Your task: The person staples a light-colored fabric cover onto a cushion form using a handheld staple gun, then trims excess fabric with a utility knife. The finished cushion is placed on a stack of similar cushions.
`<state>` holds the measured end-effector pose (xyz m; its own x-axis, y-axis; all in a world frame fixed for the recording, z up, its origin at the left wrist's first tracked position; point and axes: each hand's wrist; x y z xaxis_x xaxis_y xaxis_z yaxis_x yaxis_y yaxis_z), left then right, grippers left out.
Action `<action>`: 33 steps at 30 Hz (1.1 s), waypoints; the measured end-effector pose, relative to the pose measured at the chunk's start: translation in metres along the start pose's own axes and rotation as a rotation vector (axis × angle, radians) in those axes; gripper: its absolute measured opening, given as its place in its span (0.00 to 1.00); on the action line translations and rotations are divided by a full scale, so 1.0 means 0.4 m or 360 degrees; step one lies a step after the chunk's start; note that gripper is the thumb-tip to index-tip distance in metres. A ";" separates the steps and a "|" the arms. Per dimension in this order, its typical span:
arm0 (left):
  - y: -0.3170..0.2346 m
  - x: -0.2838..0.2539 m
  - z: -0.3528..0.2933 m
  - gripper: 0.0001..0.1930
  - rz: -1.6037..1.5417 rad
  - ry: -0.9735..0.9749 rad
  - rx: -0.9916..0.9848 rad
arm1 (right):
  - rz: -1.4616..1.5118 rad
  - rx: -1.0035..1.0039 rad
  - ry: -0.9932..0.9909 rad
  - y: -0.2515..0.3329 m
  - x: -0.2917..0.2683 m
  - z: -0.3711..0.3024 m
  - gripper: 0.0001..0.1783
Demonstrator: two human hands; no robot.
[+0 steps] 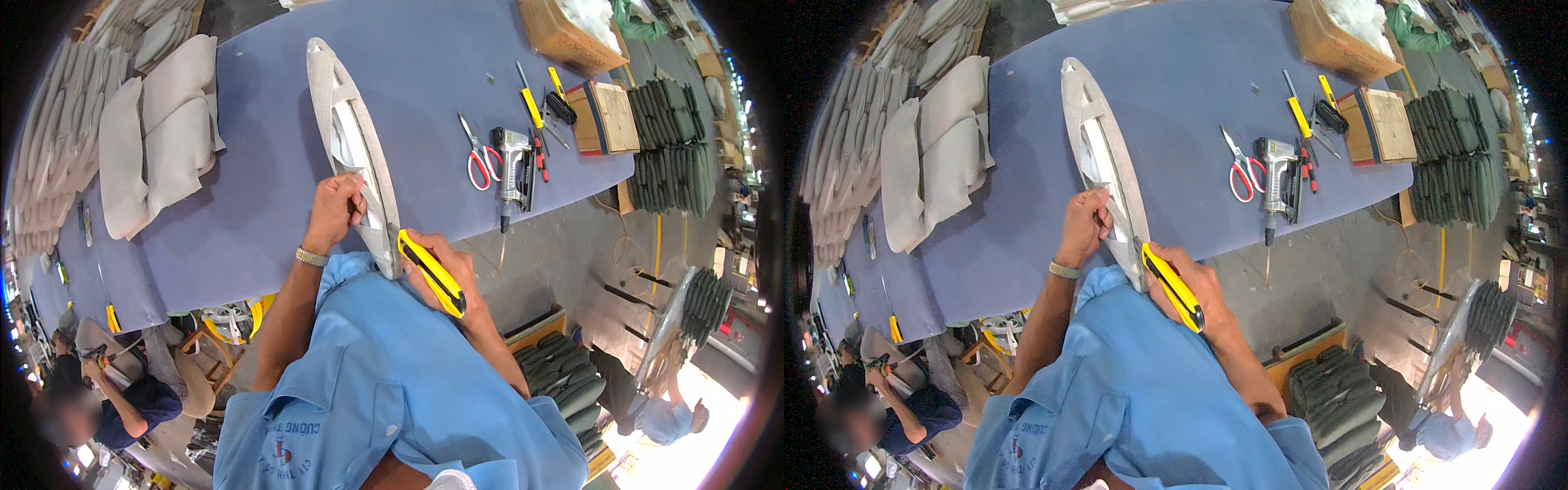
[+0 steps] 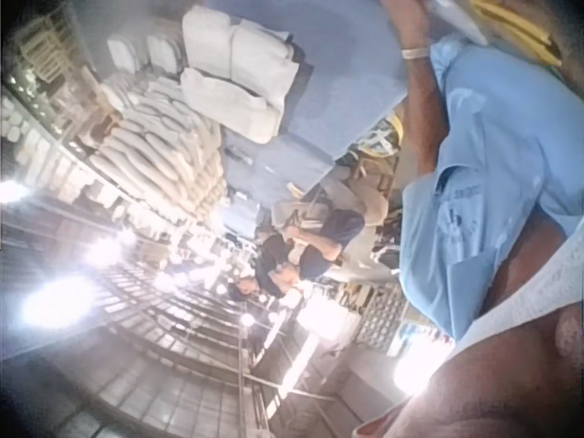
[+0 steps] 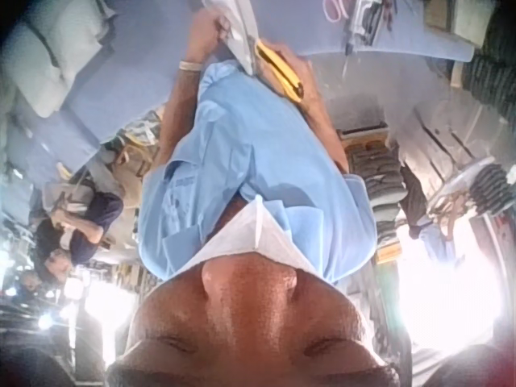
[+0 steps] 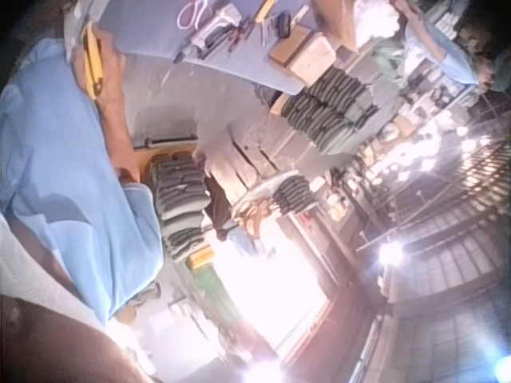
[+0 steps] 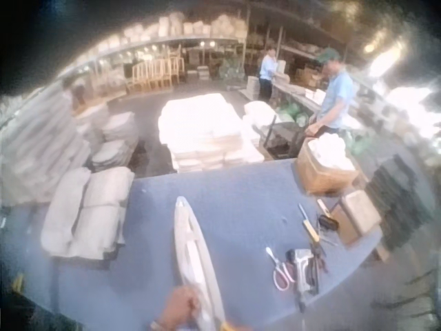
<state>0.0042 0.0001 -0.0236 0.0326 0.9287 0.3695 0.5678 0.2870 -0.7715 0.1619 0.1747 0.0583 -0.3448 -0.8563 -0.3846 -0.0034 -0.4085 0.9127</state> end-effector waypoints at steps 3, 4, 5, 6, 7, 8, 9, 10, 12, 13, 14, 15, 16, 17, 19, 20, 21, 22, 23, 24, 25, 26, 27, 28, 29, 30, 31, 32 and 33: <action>-0.009 0.014 -0.008 0.18 -0.0088 -0.0030 0.0006 | -0.0015 -0.0069 -0.0029 -0.001 -0.003 -0.017 0.23; -0.011 0.014 -0.009 0.18 -0.0103 -0.0019 0.0004 | -0.0024 -0.0102 -0.0035 0.003 -0.003 -0.022 0.24; -0.013 0.013 -0.010 0.18 -0.0120 -0.0007 0.0001 | -0.0031 -0.0058 0.0002 0.006 -0.007 -0.026 0.25; -0.014 0.011 -0.009 0.18 -0.0144 0.0024 -0.0019 | -0.0051 -0.0074 0.0015 0.011 -0.010 -0.027 0.25; -0.016 0.009 -0.006 0.18 -0.0170 0.0055 -0.0037 | -0.0071 -0.0094 0.0028 0.015 -0.014 -0.026 0.25; -0.017 0.007 -0.005 0.18 -0.0195 0.0086 -0.0055 | -0.0091 -0.0114 0.0042 0.018 -0.017 -0.026 0.25; -0.015 0.004 -0.003 0.18 -0.0194 0.0090 -0.0060 | -0.0081 -0.0116 0.0051 0.018 -0.021 -0.030 0.25; -0.014 0.001 -0.002 0.18 -0.0194 0.0093 -0.0064 | -0.0070 -0.0120 0.0062 0.019 -0.024 -0.035 0.26; -0.013 0.000 -0.001 0.18 -0.0209 0.0077 -0.0073 | -0.0050 -0.0104 0.0080 0.021 -0.028 -0.037 0.26; -0.016 0.005 -0.002 0.18 -0.0223 0.0061 -0.0077 | -0.0042 -0.0085 0.0084 0.022 -0.029 -0.035 0.26; -0.018 0.009 -0.003 0.18 -0.0236 0.0045 -0.0082 | -0.0033 -0.0066 0.0088 0.024 -0.029 -0.035 0.26; -0.018 0.008 -0.003 0.18 -0.0230 0.0044 -0.0094 | -0.0030 -0.0054 0.0094 0.025 -0.030 -0.035 0.26; -0.018 0.007 -0.003 0.18 -0.0224 0.0041 -0.0105 | -0.0026 -0.0044 0.0102 0.025 -0.031 -0.036 0.25; -0.018 0.006 -0.004 0.18 -0.0218 0.0039 -0.0116 | -0.0023 -0.0033 0.0109 0.026 -0.031 -0.037 0.25; -0.018 0.005 -0.005 0.17 -0.0225 0.0005 -0.0119 | -0.0037 -0.0017 0.0120 0.029 -0.033 -0.043 0.25; -0.017 0.004 -0.006 0.17 -0.0228 -0.0013 -0.0121 | -0.0044 -0.0007 0.0127 0.030 -0.034 -0.046 0.25; -0.015 0.006 -0.006 0.17 -0.0245 -0.0015 -0.0123 | -0.0062 0.0024 0.0151 0.032 -0.037 -0.047 0.24; -0.012 0.009 -0.004 0.17 -0.0259 -0.0016 -0.0123 | -0.0078 0.0054 0.0172 0.033 -0.040 -0.047 0.24; -0.009 0.009 -0.003 0.17 -0.0273 -0.0018 -0.0124 | -0.0095 0.0085 0.0193 0.035 -0.043 -0.048 0.23; -0.003 0.006 -0.004 0.17 -0.0295 -0.0024 -0.0141 | -0.0108 0.0105 0.0198 0.039 -0.044 -0.050 0.23; 0.000 0.005 -0.001 0.16 -0.0316 -0.0024 -0.0148 | -0.0121 0.0113 0.0197 0.043 -0.046 -0.046 0.23; 0.006 0.002 0.006 0.16 -0.0338 -0.0023 -0.0156 | -0.0135 0.0122 0.0196 0.046 -0.048 -0.045 0.22; 0.011 -0.019 0.030 0.16 -0.0623 -0.0053 -0.0173 | -0.0120 0.0128 0.0186 0.043 -0.047 -0.046 0.22; 0.017 -0.056 0.069 0.16 -0.0907 -0.0077 -0.0192 | -0.0105 0.0135 0.0172 0.034 -0.045 -0.052 0.23; -0.003 -0.065 0.087 0.16 -0.1194 -0.0097 -0.0202 | -0.0089 0.0133 0.0160 0.031 -0.042 -0.053 0.23; -0.010 -0.070 0.089 0.16 -0.0977 -0.0128 -0.0106 | -0.0076 0.0138 0.0125 0.036 -0.042 -0.056 0.22; -0.045 -0.056 0.074 0.16 -0.0774 -0.0162 0.0002 | -0.0067 0.0128 0.0100 0.040 -0.041 -0.049 0.22; -0.083 -0.050 0.053 0.15 -0.0563 -0.0220 0.0134 | -0.0033 0.0103 0.0088 0.041 -0.037 -0.040 0.21; -0.108 -0.044 0.037 0.15 -0.0372 -0.0166 0.0230 | 0.0003 0.0266 0.0159 0.045 -0.046 -0.034 0.21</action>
<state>-0.0331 -0.0251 -0.0046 -0.1742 0.8504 0.4965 0.4267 0.5196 -0.7403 0.1810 0.1787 0.0800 -0.2499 -0.8875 -0.3873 -0.1615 -0.3561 0.9204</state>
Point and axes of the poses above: each hand's wrist, its own z-axis towards the middle knuckle, its own x-axis out of the palm, y = z × x, and after that the axes turned 13 degrees about -y, right-handed
